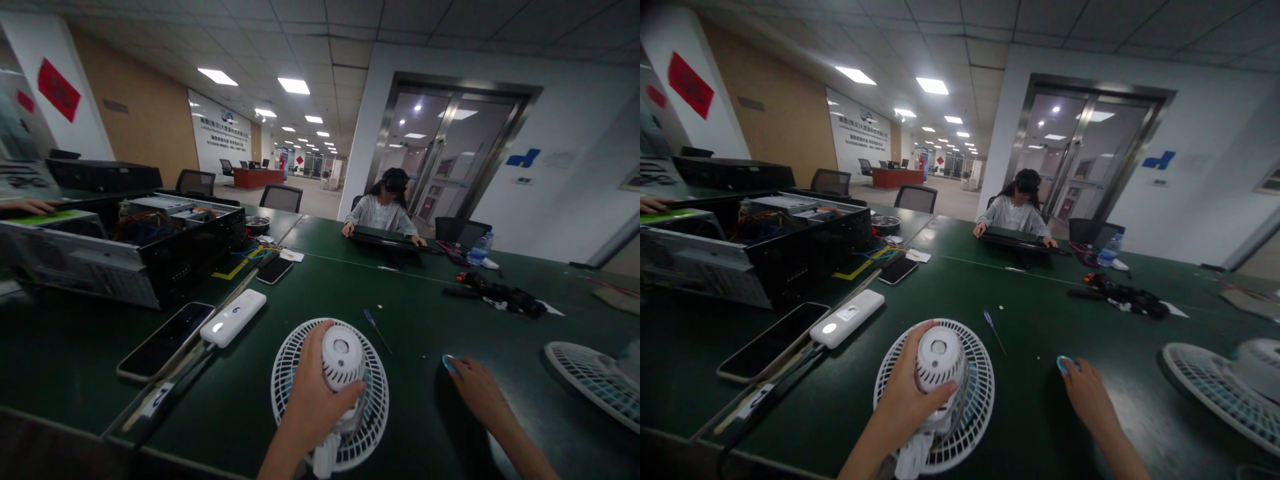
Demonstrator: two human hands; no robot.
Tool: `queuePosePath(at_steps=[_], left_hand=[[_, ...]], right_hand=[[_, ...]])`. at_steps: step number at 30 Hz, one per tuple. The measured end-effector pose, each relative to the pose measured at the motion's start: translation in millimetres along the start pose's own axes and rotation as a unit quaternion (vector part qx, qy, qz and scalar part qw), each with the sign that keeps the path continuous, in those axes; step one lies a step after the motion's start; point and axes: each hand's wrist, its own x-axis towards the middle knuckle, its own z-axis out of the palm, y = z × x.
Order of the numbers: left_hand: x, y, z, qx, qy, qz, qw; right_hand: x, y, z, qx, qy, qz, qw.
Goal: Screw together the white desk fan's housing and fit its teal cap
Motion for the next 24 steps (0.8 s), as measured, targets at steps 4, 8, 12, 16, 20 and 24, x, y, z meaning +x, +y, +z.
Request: queuePosePath(at_steps=[4,8,12,16,20,24], left_hand=[[-0.4,-0.1,0.8,0.005,0.005,0.002,1.0],[0.0,-1.3,0.9,0.014,0.01,0.006,1.0],[-0.1,-3.1,1.4,0.009,0.012,0.008,1.0],[0.2,-4.2,1.4,0.019,0.013,0.026,0.999],[1.8,-5.2,-0.9,0.036,-0.006,0.024,0.999],[0.8,-6.7,-2.0,0.045,-0.016,0.043,0.998]], right_hand=[[19.9,-9.4,1.5,0.013,-0.019,-0.025,0.999],[38.9,-23.3,-2.0,0.034,-0.043,-0.05,0.997],[52.8,-45.4,-15.9,0.057,-0.043,-0.085,0.994],[61.0,-90.9,-31.8,0.074,-0.026,-0.119,0.99],[70.0,-146.8,-33.6,0.073,-0.046,-0.133,0.987],[81.7,-175.8,-27.9,0.065,-0.06,-0.083,0.993]])
